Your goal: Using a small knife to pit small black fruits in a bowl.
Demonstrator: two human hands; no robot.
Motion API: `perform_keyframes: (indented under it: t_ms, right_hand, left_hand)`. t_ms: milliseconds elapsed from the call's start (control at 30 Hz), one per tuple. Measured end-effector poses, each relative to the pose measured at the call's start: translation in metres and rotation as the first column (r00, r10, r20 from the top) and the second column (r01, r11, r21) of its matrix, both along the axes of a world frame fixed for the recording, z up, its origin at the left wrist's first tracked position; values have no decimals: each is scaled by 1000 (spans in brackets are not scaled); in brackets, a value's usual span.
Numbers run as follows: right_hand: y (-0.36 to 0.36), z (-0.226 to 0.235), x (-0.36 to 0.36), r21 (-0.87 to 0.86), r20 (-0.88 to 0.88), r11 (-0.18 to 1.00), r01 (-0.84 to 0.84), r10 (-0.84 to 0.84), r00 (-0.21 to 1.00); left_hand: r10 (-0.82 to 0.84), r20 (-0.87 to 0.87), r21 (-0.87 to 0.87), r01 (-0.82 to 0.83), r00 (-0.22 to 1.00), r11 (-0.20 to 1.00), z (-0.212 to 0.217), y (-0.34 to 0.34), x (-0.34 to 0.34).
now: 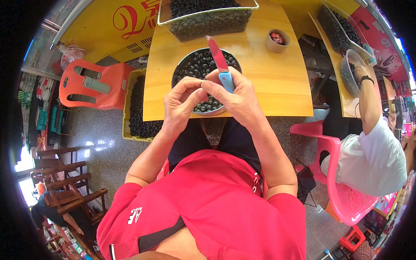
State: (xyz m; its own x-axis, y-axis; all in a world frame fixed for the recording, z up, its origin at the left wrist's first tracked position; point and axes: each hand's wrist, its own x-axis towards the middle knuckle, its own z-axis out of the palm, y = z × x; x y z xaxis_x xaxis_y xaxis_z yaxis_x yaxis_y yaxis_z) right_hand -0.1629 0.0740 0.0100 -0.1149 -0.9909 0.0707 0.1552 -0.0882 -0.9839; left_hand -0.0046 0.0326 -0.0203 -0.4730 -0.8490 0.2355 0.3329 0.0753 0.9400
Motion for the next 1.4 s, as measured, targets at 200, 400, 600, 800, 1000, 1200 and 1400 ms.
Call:
perform_keyframes:
  t_ms: [200, 400, 600, 800, 1000, 1200, 1400]
  right_hand:
    - [1, 2, 0, 99, 109, 994, -43, 32, 994]
    - [3, 2, -2, 119, 236, 988, -102, 72, 969]
    - [3, 4, 0, 55, 113, 998, -23, 16, 993]
    - [7, -5, -7, -456, -697, 890, -11, -349, 627]
    - [9, -4, -9, -456, -790, 888, -61, -373, 486]
    - [8, -5, -8, -441, -802, 896, -51, -368, 470]
    - [4, -18, -12, -363, -849, 932, 8, -334, 409]
  left_hand:
    - [-46, 5, -56, 47, 999, 997, -1, -4, 2]
    - [-103, -106, 82, 111, 989, 990, -9, -4, 3]
    - [-88, -80, 11, 90, 993, 996, -3, -5, 2]
    - [-60, -12, 67, 60, 998, 996, -3, -7, 4]
    - [-69, -55, 22, 71, 996, 997, -6, -8, 1]
    - [-47, -8, 18, 47, 999, 999, 2, -5, 2]
    - [-74, -50, -135, 67, 996, 989, 7, -3, 11]
